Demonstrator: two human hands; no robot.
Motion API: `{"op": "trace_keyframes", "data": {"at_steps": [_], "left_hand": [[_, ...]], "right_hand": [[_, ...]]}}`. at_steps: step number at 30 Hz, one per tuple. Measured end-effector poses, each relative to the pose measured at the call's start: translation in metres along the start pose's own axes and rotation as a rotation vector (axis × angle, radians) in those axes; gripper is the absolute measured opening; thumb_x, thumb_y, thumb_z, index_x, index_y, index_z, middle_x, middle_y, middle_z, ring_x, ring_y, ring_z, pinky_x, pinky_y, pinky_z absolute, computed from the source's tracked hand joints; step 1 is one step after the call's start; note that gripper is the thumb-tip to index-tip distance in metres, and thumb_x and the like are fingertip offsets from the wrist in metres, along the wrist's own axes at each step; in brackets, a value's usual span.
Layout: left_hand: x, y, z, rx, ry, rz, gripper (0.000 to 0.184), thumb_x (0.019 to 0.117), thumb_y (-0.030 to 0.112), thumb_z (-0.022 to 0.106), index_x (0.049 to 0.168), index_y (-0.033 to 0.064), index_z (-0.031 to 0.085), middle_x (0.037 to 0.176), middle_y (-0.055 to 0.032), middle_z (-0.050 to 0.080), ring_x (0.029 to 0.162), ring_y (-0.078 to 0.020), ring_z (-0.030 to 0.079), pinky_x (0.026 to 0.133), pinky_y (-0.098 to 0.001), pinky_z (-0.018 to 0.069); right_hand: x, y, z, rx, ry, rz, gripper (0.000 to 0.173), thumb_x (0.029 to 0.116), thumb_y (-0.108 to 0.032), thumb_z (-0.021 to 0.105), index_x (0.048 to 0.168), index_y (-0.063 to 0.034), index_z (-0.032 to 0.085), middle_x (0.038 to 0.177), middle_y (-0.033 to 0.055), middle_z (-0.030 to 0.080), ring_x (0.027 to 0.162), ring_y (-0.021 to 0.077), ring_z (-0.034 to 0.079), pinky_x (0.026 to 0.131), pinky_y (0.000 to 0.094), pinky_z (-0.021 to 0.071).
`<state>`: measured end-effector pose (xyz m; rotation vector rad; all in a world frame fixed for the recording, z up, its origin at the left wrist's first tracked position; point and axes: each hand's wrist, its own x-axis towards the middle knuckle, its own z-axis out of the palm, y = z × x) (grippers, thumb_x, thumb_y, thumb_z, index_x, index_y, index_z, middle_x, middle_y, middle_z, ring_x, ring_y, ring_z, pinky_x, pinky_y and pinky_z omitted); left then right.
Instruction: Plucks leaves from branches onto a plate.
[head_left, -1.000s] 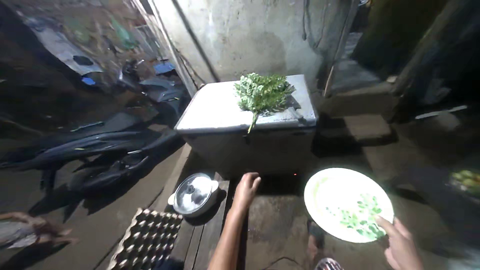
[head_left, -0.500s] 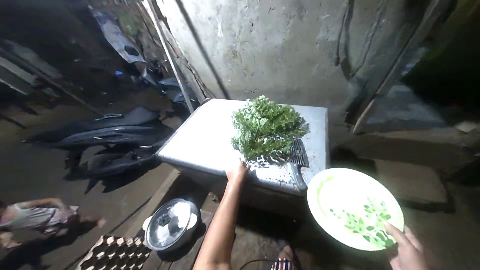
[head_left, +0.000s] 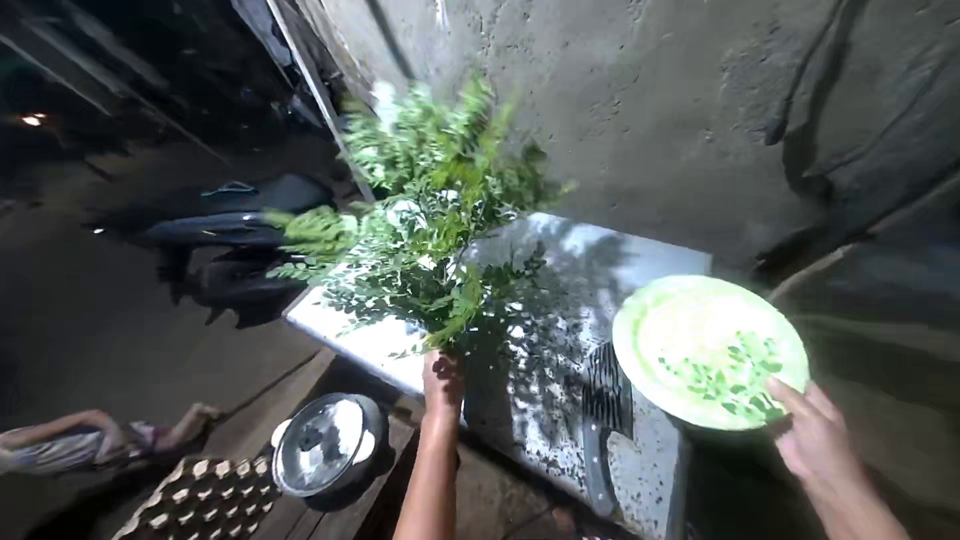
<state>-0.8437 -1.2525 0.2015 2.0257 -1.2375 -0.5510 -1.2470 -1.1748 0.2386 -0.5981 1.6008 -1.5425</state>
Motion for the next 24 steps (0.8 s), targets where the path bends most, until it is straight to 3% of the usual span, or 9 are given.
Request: {"op": "trace_keyframes", "data": {"at_steps": [5,10,12,15,16,17,19,21,24], "left_hand": [[0.024,0.015,0.04,0.144,-0.027,-0.317,0.06,0.101,0.008,0.055,0.152,-0.0112,0.029,0.148,-0.0335,0.046,0.133,-0.044,0.053,0.111,-0.0544,0.0421],[0.02,0.015,0.047,0.148,-0.031,-0.421,0.065,0.0958,0.018,0.069,0.147,-0.0079,0.039,0.144,-0.0314,0.05,0.133,-0.0436,0.052,0.112,-0.0554,0.0412],[0.009,0.017,0.045,0.152,0.004,-0.443,0.07,0.0954,0.022,0.071,0.151,-0.0051,0.038,0.15,-0.0295,0.045,0.139,-0.0441,0.046,0.115,-0.0563,0.0379],[-0.007,0.022,0.045,0.206,0.075,-0.43,0.06,0.098,0.025,0.067,0.147,-0.0027,0.045,0.149,-0.026,0.048,0.138,-0.0406,0.047,0.114,-0.0535,0.0389],[-0.01,0.023,0.045,0.227,0.087,-0.399,0.053,0.0999,0.025,0.065,0.143,-0.0028,0.05,0.146,-0.0253,0.051,0.137,-0.0399,0.049,0.113,-0.0521,0.0399],[-0.012,0.022,0.045,0.253,0.093,-0.366,0.047,0.1016,0.025,0.062,0.139,-0.0027,0.054,0.142,-0.0245,0.055,0.134,-0.0389,0.052,0.112,-0.0508,0.0411],[-0.011,0.021,0.046,0.295,0.091,-0.317,0.039,0.104,0.024,0.057,0.133,-0.0023,0.06,0.136,-0.023,0.059,0.13,-0.0372,0.055,0.11,-0.049,0.0433],[-0.009,0.02,0.049,0.292,0.06,-0.332,0.037,0.1047,0.023,0.055,0.133,-0.0012,0.06,0.135,-0.0221,0.06,0.129,-0.0356,0.057,0.11,-0.0485,0.0445],[-0.004,0.018,0.049,0.24,0.032,-0.391,0.038,0.1049,0.021,0.055,0.136,-0.0007,0.057,0.135,-0.0213,0.061,0.127,-0.0341,0.059,0.108,-0.0495,0.0454]], "right_hand": [[0.107,0.017,0.078,-0.112,-0.401,0.086,0.035,0.1024,-0.002,0.049,0.137,0.0017,0.048,0.109,0.0076,0.068,0.09,0.0097,0.071,0.076,0.0286,0.0622],[0.173,0.034,0.128,-0.238,-0.628,0.163,0.028,0.1043,-0.004,0.051,0.131,0.0034,0.053,0.106,0.0093,0.068,0.088,0.0089,0.07,0.079,0.0265,0.0606],[0.194,0.032,0.134,-0.445,-0.67,0.193,0.026,0.1045,-0.009,0.055,0.128,0.0025,0.055,0.102,0.0114,0.069,0.08,0.0116,0.07,0.072,0.0291,0.0604],[0.217,0.018,0.143,-1.058,-0.745,0.125,0.038,0.1058,-0.03,0.059,0.128,0.0008,0.057,0.092,0.0179,0.066,0.063,0.0213,0.065,0.057,0.0383,0.057],[0.219,0.013,0.147,-1.269,-0.756,0.018,0.043,0.1049,-0.036,0.059,0.126,0.0012,0.06,0.093,0.0199,0.067,0.07,0.0264,0.067,0.064,0.0446,0.0567],[0.215,0.004,0.152,-1.406,-0.732,-0.085,0.048,0.1028,-0.038,0.062,0.127,0.0036,0.062,0.108,0.0275,0.069,0.093,0.0391,0.069,0.082,0.0591,0.0535],[0.191,-0.016,0.164,-1.474,-0.677,-0.333,0.054,0.1019,-0.031,0.062,0.139,0.0071,0.054,0.13,0.0361,0.06,0.123,0.0539,0.057,0.099,0.0719,0.0424],[0.168,-0.028,0.184,-1.358,-0.767,-0.562,0.049,0.1028,-0.024,0.061,0.141,0.0063,0.054,0.141,0.0356,0.051,0.135,0.0542,0.045,0.106,0.0701,0.0387],[0.129,-0.03,0.242,-1.081,-1.095,-0.701,0.042,0.1031,-0.022,0.062,0.137,0.002,0.061,0.142,0.0272,0.056,0.138,0.0445,0.047,0.115,0.0583,0.0357]]}}
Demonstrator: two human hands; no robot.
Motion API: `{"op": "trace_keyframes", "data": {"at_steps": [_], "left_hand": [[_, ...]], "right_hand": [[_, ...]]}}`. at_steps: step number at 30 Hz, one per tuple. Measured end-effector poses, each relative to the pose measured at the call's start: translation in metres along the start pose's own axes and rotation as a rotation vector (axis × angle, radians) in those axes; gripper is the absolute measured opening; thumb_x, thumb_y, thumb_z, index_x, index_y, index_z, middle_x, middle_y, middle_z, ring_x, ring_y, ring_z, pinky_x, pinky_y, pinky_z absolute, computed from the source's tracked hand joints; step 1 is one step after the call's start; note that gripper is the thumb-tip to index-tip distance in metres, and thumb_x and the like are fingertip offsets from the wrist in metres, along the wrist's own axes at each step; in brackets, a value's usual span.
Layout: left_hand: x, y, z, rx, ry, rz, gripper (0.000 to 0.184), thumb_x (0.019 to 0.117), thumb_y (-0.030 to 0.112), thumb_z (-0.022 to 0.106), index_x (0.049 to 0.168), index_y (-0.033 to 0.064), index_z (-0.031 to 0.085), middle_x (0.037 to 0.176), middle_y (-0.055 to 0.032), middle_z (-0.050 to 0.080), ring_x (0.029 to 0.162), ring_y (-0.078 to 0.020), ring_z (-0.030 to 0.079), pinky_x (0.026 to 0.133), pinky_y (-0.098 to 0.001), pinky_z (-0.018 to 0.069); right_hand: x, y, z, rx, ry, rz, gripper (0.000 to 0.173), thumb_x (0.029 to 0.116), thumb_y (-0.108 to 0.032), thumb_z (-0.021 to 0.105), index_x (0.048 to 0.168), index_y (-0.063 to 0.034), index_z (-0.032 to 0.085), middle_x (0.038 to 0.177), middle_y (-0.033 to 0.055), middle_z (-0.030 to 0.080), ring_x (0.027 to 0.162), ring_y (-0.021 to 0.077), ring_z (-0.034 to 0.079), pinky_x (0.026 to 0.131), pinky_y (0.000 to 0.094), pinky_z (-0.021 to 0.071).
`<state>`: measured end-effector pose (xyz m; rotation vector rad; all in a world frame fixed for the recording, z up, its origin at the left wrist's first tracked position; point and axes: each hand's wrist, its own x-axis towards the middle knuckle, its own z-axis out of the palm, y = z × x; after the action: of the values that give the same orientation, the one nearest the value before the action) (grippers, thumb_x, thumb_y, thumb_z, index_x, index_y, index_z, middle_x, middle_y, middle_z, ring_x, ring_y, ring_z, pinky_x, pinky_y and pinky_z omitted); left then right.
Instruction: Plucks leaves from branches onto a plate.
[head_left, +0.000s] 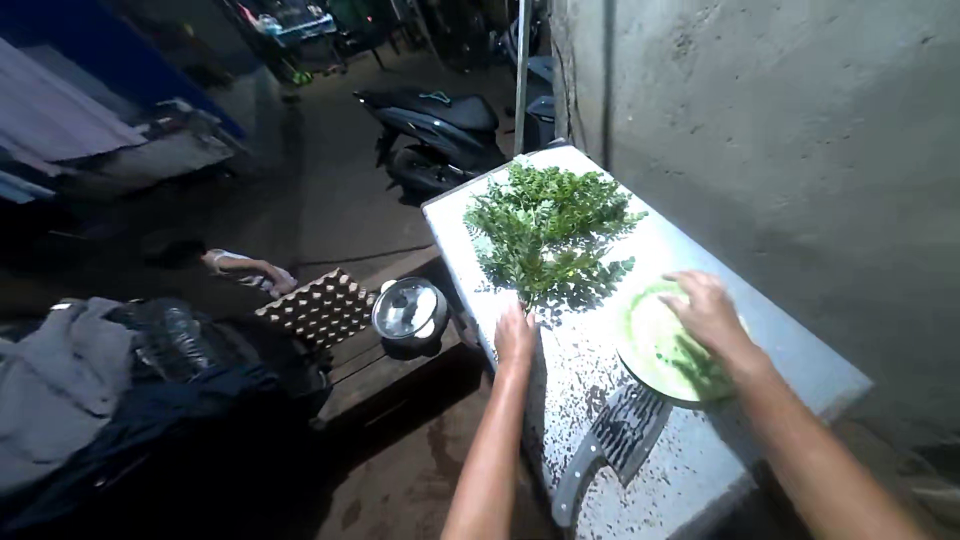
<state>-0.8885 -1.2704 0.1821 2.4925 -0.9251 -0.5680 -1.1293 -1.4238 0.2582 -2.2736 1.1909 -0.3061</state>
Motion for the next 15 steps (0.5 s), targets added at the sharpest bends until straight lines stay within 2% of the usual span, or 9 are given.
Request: {"op": "trace_keyframes", "data": {"at_steps": [2,4,6,7,9,11,15], "left_hand": [[0.0,0.001,0.0,-0.029,-0.022,-0.052,0.039,0.105,0.018,0.054,0.139,0.0007,0.055,0.132,-0.0207,0.063,0.123,-0.0342,0.062,0.106,-0.0506,0.0469],[-0.001,0.001,0.002,-0.051,-0.032,-0.106,0.04,0.1052,0.018,0.053,0.142,0.0031,0.052,0.129,-0.0205,0.065,0.12,-0.0353,0.064,0.103,-0.0523,0.0489],[-0.001,0.004,0.0,-0.068,-0.027,-0.145,0.041,0.1051,0.018,0.053,0.143,0.0038,0.051,0.126,-0.0203,0.066,0.118,-0.0361,0.065,0.102,-0.0531,0.0497],[-0.001,0.006,-0.002,-0.076,-0.026,-0.163,0.041,0.1052,0.018,0.053,0.143,0.0038,0.051,0.126,-0.0203,0.066,0.118,-0.036,0.064,0.102,-0.0534,0.0493],[-0.003,0.008,-0.001,-0.075,-0.028,-0.192,0.04,0.1056,0.02,0.053,0.143,0.0041,0.052,0.126,-0.0201,0.066,0.119,-0.0354,0.064,0.103,-0.0531,0.0489],[-0.003,0.007,0.003,-0.066,-0.018,-0.205,0.039,0.1056,0.02,0.053,0.142,0.004,0.053,0.127,-0.0196,0.066,0.12,-0.0344,0.064,0.104,-0.0525,0.0485],[0.0,0.008,0.01,-0.069,0.019,-0.203,0.035,0.1055,0.016,0.052,0.136,0.0006,0.057,0.131,-0.0207,0.064,0.124,-0.0348,0.062,0.107,-0.052,0.0468]], "right_hand": [[0.034,-0.031,0.018,0.159,-0.064,-0.149,0.042,0.1011,-0.019,0.065,0.137,0.0008,0.061,0.143,0.0231,0.057,0.138,0.0394,0.049,0.116,0.0546,0.0372],[0.066,-0.054,0.036,0.206,-0.107,-0.23,0.048,0.1003,-0.02,0.067,0.143,-0.0009,0.057,0.148,0.0215,0.054,0.14,0.0391,0.048,0.117,0.0564,0.0357],[0.096,-0.072,0.047,0.178,-0.159,-0.274,0.049,0.101,-0.023,0.067,0.145,-0.0032,0.056,0.147,0.0205,0.056,0.139,0.0392,0.049,0.117,0.0594,0.0335],[0.107,-0.078,0.051,0.173,-0.194,-0.281,0.046,0.1012,-0.023,0.066,0.142,-0.0038,0.059,0.143,0.0201,0.059,0.136,0.0387,0.053,0.115,0.0599,0.0356],[0.12,-0.085,0.057,0.193,-0.242,-0.271,0.031,0.1007,-0.02,0.067,0.126,-0.0026,0.069,0.124,0.0201,0.07,0.118,0.0382,0.065,0.105,0.0605,0.0458],[0.126,-0.085,0.059,0.219,-0.257,-0.243,0.021,0.0998,-0.017,0.068,0.111,0.0,0.072,0.108,0.022,0.072,0.104,0.0393,0.068,0.095,0.0616,0.0495],[0.143,-0.067,0.053,0.2,-0.159,-0.316,0.023,0.1012,-0.018,0.066,0.106,0.0033,0.072,0.102,0.0242,0.072,0.1,0.0419,0.069,0.094,0.0633,0.0491]]}}
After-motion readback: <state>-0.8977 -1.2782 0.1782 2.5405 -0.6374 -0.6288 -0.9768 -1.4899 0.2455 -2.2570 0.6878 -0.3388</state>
